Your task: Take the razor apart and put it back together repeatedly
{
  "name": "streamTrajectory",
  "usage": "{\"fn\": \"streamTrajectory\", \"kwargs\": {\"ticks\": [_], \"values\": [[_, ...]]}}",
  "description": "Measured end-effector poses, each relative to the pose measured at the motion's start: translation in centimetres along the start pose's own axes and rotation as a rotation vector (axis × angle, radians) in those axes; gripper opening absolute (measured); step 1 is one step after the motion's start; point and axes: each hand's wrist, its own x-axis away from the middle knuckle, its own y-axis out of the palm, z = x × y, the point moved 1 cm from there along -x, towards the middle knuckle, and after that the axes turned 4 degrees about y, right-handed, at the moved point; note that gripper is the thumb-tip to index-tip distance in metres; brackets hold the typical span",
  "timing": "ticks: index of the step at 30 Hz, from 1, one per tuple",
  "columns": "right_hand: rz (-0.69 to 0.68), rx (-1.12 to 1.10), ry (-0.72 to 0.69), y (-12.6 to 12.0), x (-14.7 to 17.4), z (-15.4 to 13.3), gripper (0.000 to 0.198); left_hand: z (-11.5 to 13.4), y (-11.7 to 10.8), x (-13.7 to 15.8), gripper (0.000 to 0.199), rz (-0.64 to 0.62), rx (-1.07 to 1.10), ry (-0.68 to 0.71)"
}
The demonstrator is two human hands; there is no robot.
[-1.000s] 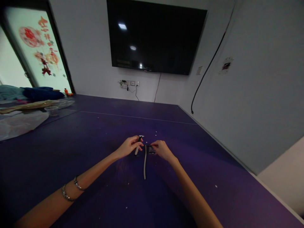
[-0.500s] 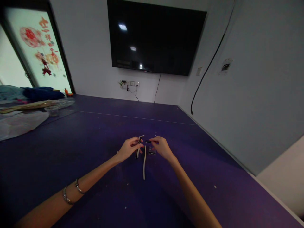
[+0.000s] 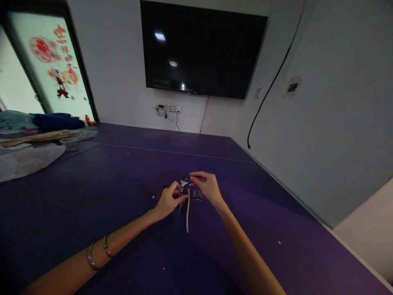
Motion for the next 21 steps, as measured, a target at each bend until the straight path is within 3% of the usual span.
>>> {"fn": "streamTrajectory", "kwargs": {"ticks": [7, 21], "values": [[-0.023, -0.072, -0.008, 0.68, 0.31, 0.02, 0.02, 0.11, -0.07, 0.0, 0.031, 0.075, -0.034, 0.004], [-0.027, -0.055, -0.042, 0.94, 0.61, -0.14, 0.018, 0.15, -0.07, 0.01, 0.03, 0.095, -0.052, 0.006]]}}
